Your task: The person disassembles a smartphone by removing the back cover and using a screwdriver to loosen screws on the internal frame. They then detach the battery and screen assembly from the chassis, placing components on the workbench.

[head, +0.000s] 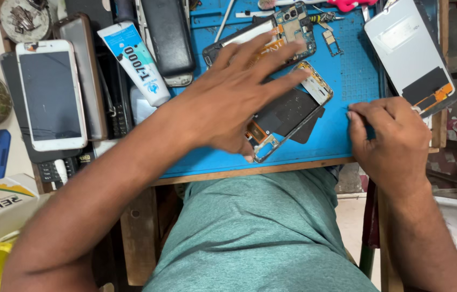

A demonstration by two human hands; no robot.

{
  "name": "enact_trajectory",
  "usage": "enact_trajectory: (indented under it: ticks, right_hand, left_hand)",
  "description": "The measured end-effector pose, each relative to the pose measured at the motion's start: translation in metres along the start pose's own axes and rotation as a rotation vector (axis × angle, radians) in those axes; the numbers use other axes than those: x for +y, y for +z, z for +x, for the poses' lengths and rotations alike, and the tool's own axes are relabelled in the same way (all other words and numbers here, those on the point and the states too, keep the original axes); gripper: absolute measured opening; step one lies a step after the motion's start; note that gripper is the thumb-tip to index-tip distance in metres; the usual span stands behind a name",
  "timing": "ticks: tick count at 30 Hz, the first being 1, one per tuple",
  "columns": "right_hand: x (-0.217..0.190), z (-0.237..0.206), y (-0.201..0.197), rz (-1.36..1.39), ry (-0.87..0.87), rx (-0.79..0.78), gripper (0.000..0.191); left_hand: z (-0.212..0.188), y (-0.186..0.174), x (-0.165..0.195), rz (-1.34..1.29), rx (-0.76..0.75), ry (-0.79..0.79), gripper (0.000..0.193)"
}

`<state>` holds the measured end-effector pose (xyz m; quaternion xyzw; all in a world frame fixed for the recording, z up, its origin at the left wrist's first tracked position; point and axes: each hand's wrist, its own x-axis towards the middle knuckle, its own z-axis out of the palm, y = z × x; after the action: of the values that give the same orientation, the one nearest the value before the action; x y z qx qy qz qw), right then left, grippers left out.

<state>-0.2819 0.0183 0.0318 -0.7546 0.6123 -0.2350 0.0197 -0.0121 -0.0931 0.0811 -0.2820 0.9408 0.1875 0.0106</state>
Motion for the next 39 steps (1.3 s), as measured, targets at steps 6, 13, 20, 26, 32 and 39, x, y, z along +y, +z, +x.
enact_trajectory:
  ticks: [6, 13, 20, 26, 32, 39]
  right_hand:
    - [-0.007, -0.008, 0.017, 0.229, 0.027, -0.046, 0.009]
    - [-0.027, -0.011, 0.027, 0.329, 0.027, -0.063, 0.012]
    - [-0.035, -0.009, 0.032, 0.301, -0.011, -0.072, 0.012]
    - [-0.040, -0.009, 0.036, 0.307, -0.082, -0.090, 0.013]
    - [-0.046, -0.013, 0.040, 0.281, -0.033, -0.084, 0.016]
    - [-0.020, 0.004, 0.032, 0.215, 0.058, -0.033, 0.015]
  left_hand:
    - [0.040, 0.011, -0.003, 0.088, -0.141, 0.118, 0.159]
    - [0.039, 0.012, 0.003, 0.139, -0.235, 0.083, 0.153]
    - [0.039, 0.015, 0.006, 0.062, -0.224, 0.067, 0.148]
    - [0.038, 0.017, 0.009, 0.086, -0.229, 0.022, 0.146]
    - [0.038, 0.016, 0.015, 0.032, -0.240, -0.044, 0.144]
    - [0.038, 0.010, 0.020, 0.005, -0.260, -0.074, 0.138]
